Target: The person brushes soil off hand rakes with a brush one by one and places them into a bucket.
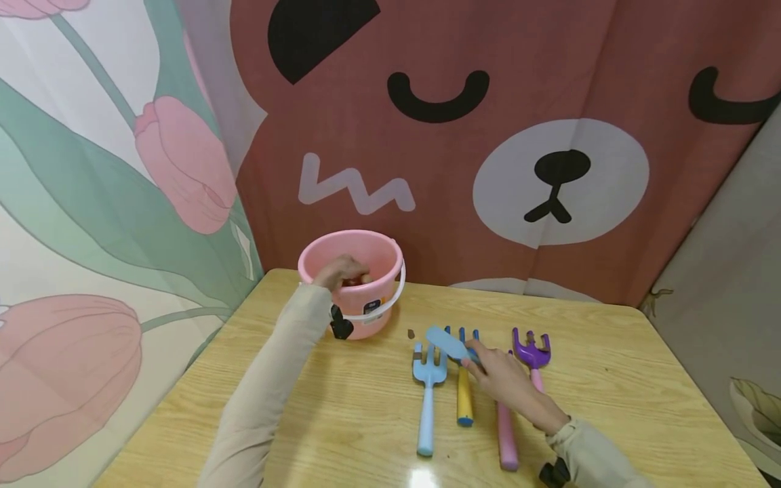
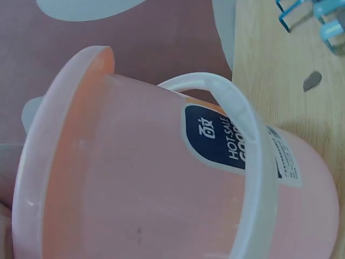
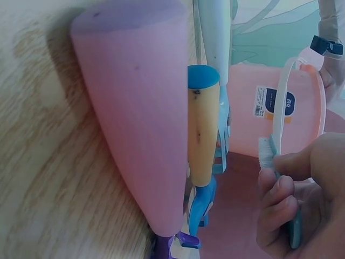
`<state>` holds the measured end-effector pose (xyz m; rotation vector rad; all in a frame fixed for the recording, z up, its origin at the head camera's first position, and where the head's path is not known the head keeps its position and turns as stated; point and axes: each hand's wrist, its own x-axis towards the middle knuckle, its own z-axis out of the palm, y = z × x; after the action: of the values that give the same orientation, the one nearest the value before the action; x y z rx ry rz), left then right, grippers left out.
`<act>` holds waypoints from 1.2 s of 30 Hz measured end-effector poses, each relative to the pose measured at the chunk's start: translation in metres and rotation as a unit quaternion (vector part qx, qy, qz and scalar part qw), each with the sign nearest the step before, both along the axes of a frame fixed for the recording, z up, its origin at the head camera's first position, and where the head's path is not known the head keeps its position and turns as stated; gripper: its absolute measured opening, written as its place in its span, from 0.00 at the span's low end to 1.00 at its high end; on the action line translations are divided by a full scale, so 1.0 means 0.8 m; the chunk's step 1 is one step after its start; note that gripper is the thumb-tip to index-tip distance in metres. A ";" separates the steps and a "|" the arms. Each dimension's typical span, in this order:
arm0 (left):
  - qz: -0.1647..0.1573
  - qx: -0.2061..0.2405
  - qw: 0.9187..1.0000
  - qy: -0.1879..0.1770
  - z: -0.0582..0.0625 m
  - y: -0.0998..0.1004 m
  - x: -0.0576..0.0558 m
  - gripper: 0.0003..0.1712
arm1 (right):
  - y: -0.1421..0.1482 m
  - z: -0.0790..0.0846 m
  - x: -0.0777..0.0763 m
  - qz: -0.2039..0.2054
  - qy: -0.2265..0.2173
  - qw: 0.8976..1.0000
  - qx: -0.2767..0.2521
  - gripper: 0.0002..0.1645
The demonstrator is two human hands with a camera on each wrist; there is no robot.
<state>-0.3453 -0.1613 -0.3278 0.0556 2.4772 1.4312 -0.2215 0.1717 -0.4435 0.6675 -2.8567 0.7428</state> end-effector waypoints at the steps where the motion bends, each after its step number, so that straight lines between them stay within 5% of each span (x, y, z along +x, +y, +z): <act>1: 0.002 -0.004 1.000 0.005 0.000 0.001 0.002 0.13 | 0.000 0.000 0.000 -0.001 -0.001 1.000 0.001 0.20; 10: 0.017 -0.139 0.990 0.027 -0.002 0.005 -0.005 0.15 | 0.001 -0.002 0.002 -0.004 0.004 1.000 -0.001 0.20; 15: 0.047 -0.111 0.993 -0.004 -0.003 0.007 -0.007 0.13 | 0.002 -0.002 0.002 -0.003 0.013 1.000 0.000 0.19; 30: -0.017 -0.211 0.977 0.019 0.000 0.013 -0.018 0.16 | 0.000 -0.002 0.003 -0.002 0.016 1.000 -0.001 0.18; 36: -0.013 -0.175 0.984 0.020 0.000 0.014 -0.012 0.14 | 0.000 -0.002 0.003 0.000 0.024 1.000 0.002 0.18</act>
<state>-0.3553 -0.1504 -0.3281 0.0459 2.7110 0.9750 -0.2189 0.1719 -0.4447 0.6752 -2.8164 0.7099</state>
